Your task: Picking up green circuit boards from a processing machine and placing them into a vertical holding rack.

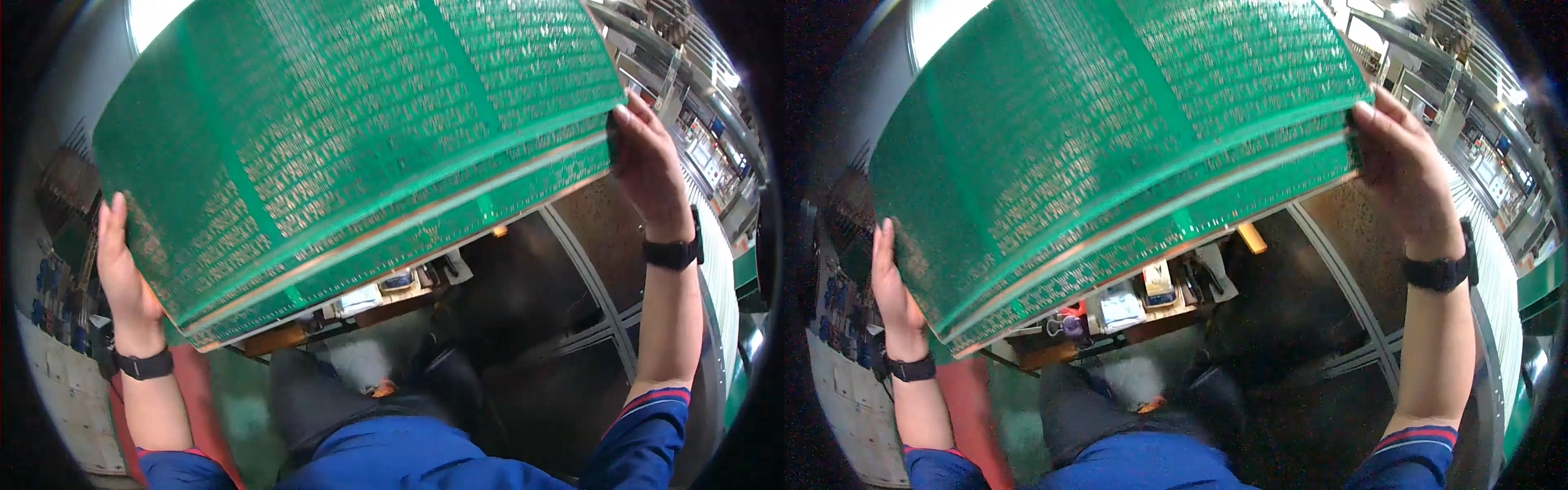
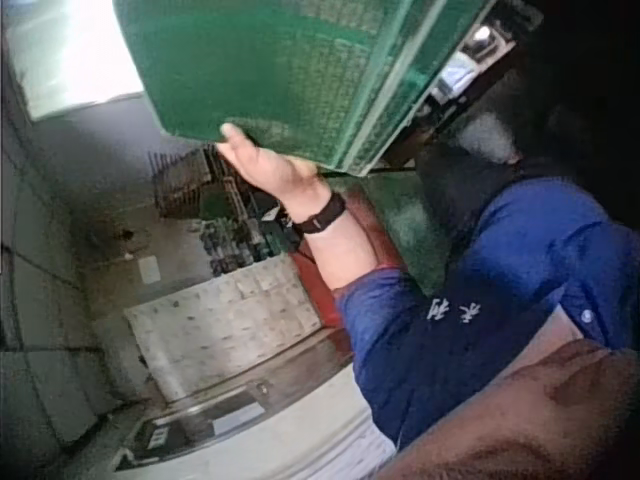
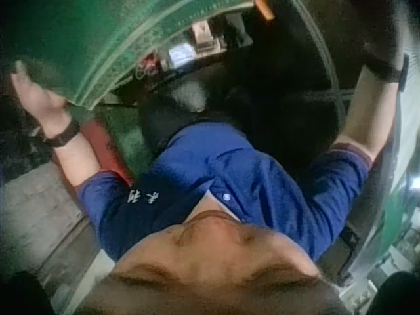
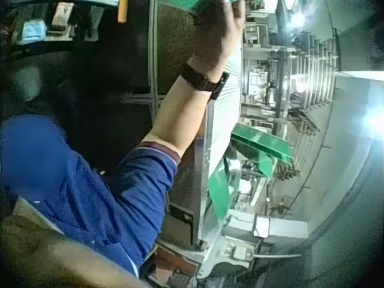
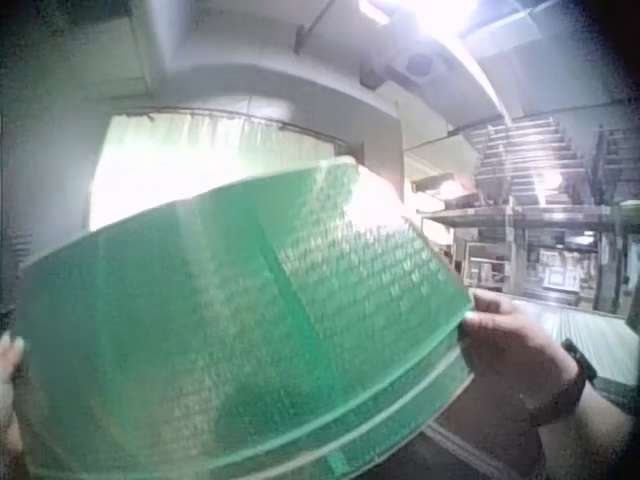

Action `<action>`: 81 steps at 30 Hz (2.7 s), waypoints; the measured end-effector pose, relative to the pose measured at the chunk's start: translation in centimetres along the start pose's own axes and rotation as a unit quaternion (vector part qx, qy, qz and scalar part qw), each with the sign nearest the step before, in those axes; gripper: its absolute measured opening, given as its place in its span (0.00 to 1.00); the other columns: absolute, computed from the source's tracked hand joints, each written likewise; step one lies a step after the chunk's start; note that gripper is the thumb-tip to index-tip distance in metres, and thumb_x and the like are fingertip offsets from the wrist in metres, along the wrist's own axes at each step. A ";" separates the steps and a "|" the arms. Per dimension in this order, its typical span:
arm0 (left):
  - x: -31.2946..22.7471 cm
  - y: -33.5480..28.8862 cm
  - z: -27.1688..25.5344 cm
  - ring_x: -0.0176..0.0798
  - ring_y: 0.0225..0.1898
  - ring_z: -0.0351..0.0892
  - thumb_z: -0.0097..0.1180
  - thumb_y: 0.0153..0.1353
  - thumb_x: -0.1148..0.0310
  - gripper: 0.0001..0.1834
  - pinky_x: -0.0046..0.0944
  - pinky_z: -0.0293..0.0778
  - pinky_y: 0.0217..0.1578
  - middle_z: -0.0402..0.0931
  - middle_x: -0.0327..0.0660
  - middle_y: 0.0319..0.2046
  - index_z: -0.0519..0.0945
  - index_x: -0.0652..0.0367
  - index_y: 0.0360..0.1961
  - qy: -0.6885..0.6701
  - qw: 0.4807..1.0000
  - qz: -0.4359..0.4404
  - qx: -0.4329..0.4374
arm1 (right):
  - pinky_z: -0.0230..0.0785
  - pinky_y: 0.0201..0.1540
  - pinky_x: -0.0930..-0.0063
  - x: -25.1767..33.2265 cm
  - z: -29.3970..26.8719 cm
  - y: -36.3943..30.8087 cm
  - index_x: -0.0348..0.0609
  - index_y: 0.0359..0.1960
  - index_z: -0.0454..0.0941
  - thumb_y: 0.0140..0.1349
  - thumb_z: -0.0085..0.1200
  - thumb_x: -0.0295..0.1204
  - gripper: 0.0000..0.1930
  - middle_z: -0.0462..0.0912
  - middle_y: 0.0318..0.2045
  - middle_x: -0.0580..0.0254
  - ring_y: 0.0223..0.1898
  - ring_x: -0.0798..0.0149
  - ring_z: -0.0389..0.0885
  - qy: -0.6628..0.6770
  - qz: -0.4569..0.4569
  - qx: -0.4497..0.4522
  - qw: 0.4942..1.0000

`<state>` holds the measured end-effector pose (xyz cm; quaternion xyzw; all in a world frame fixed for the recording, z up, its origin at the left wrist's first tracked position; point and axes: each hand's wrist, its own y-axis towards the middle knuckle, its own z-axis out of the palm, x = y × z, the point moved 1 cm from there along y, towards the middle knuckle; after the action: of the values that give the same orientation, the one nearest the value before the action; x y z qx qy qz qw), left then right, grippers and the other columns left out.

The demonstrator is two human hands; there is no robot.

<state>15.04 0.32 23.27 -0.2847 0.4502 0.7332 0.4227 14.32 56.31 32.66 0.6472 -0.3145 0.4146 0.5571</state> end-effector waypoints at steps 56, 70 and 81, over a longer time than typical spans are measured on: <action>22.9 5.4 36.9 0.50 0.51 0.83 0.45 0.78 0.57 0.23 0.50 0.81 0.53 0.80 0.50 0.56 0.72 0.66 0.62 -0.215 0.901 -0.319 0.202 | 0.77 0.43 0.64 12.7 -16.9 -8.6 0.52 0.58 0.71 0.75 0.49 0.47 0.18 0.80 0.40 0.64 0.41 0.66 0.80 -0.110 -0.162 -0.449 0.872; 19.6 2.0 29.3 0.33 0.54 0.69 0.47 0.77 0.57 0.28 0.35 0.62 0.56 0.68 0.38 0.62 0.64 0.55 0.72 -0.022 0.992 -0.035 0.120 | 0.72 0.54 0.58 12.9 -13.4 -7.6 0.53 0.62 0.67 0.71 0.51 0.59 0.29 0.79 0.47 0.59 0.51 0.61 0.77 -0.019 -0.308 -0.352 0.884; 5.7 -11.1 34.0 0.49 0.49 0.78 0.71 0.57 0.64 0.27 0.47 0.74 0.51 0.77 0.47 0.50 0.80 0.63 0.57 0.098 0.788 0.494 0.353 | 0.59 0.69 0.52 10.3 4.3 -6.7 0.45 0.64 0.61 0.74 0.46 0.55 0.30 0.72 0.58 0.50 0.62 0.53 0.70 0.308 -0.357 -0.271 0.839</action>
<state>20.74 35.69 28.76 0.0750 0.7958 0.6002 0.0269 25.72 53.84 38.59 0.3769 0.0262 0.2635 0.8876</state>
